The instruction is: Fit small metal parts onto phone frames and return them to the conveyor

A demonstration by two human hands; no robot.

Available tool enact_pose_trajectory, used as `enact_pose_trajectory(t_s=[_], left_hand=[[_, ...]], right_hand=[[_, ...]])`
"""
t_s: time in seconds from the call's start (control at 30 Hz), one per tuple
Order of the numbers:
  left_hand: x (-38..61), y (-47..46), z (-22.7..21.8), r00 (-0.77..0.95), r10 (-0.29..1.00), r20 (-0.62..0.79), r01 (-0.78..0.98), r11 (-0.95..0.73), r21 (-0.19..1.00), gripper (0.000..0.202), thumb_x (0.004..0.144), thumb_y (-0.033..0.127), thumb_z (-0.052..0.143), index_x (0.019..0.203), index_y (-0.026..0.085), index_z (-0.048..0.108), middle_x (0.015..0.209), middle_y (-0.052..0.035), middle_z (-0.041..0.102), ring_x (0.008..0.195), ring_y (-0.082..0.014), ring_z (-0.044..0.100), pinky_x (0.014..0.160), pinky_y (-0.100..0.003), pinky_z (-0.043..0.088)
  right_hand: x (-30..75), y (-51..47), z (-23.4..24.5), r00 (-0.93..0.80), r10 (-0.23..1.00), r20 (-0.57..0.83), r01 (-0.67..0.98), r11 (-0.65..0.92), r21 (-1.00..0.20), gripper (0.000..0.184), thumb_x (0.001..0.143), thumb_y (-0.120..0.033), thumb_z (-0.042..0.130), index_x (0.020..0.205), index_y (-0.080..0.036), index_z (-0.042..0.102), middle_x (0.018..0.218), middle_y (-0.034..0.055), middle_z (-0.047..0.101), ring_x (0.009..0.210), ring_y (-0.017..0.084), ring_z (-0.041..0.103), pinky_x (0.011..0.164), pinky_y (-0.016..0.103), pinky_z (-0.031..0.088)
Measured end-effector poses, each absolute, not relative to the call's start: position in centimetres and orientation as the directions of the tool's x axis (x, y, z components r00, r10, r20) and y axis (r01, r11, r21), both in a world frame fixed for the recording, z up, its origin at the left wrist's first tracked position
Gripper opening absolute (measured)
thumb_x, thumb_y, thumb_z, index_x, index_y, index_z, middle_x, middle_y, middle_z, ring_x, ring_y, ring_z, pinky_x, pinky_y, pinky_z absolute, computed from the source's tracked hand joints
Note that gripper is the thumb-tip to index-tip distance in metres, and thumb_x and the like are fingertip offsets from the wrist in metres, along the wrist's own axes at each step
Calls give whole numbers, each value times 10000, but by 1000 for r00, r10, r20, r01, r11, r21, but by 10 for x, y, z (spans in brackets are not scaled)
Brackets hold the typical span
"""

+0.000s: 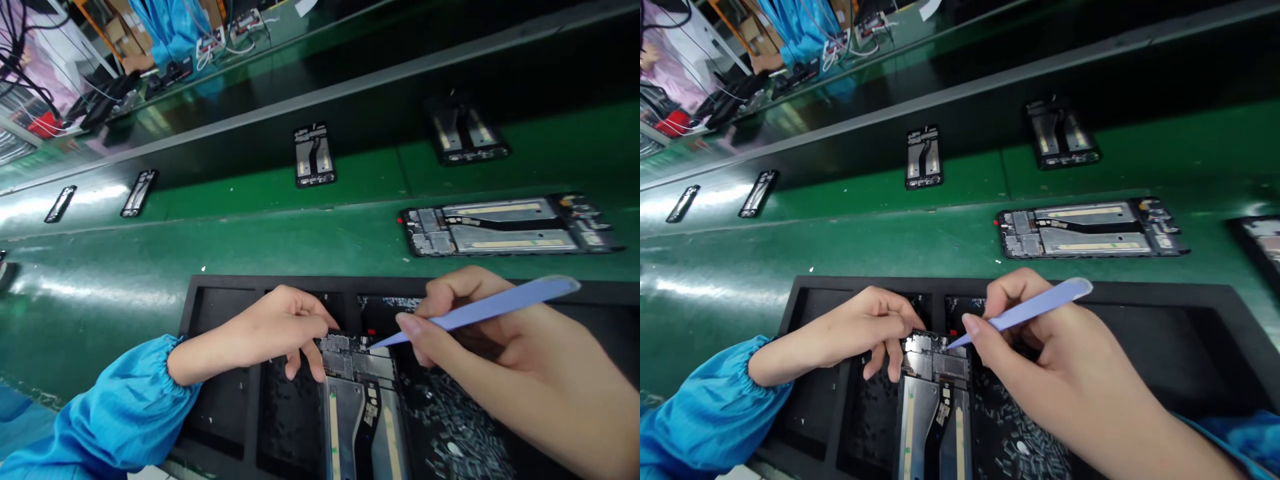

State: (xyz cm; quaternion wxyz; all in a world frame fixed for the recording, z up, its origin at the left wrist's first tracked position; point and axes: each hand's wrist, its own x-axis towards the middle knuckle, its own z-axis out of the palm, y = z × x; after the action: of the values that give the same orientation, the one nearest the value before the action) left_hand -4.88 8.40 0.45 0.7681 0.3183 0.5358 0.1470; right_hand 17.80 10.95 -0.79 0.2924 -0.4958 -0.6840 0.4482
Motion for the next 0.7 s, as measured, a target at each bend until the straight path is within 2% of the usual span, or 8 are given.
enact_pose_trajectory(t_s=[0.13, 0.23, 0.37, 0.5, 0.63, 0.7], left_hand=[[-49, 82, 3, 383, 593, -708, 123, 727, 675, 136, 812, 101, 512, 909, 115, 607, 517, 0, 646, 373, -101, 578, 314, -135, 403], [-50, 81, 2, 364, 609, -705, 139, 713, 687, 122, 812, 103, 523, 891, 117, 615, 547, -5, 659, 412, -117, 613, 309, -142, 413], [-50, 81, 3, 364, 611, -703, 156, 704, 693, 125, 814, 104, 535, 897, 118, 627, 584, -17, 683, 440, -122, 633, 323, -144, 426], [-49, 82, 5, 370, 595, -714, 167, 713, 681, 140, 823, 94, 526, 921, 120, 624, 560, -4, 674, 387, -96, 579, 333, -143, 419], [-49, 79, 3, 387, 590, -708, 203, 695, 690, 158, 874, 135, 520, 991, 118, 625, 605, -6, 693, 359, -76, 535, 340, -148, 400], [-50, 72, 4, 376, 632, -678, 286, 616, 734, 197, 946, 189, 482, 1061, 129, 630, 628, -1, 697, 359, -71, 529, 341, -150, 384]], right_hand=[[178, 110, -8, -391, 914, -110, 402, 62, -913, 308, 843, -517, 656, 740, -259, 522, 529, -24, 549, 428, 152, 566, 333, 236, 387], [176, 111, -7, -379, 913, -150, 367, -1, -930, 326, 834, -541, 664, 755, -263, 513, 526, -21, 579, 447, 159, 577, 363, 241, 426], [178, 110, -4, -267, 961, -77, 384, 32, -923, 307, 830, -518, 669, 745, -270, 510, 543, -19, 561, 453, 156, 558, 331, 234, 366], [182, 110, -4, -310, 949, -56, 444, 92, -891, 303, 836, -505, 654, 717, -263, 517, 547, -27, 526, 428, 134, 510, 323, 234, 337], [178, 110, -1, -307, 949, -73, 378, 51, -924, 298, 841, -480, 668, 716, -258, 513, 526, -34, 543, 446, 140, 559, 363, 225, 415], [177, 109, -1, -255, 964, -68, 326, 19, -945, 303, 831, -472, 702, 736, -260, 507, 521, -42, 564, 447, 141, 578, 398, 226, 465]])
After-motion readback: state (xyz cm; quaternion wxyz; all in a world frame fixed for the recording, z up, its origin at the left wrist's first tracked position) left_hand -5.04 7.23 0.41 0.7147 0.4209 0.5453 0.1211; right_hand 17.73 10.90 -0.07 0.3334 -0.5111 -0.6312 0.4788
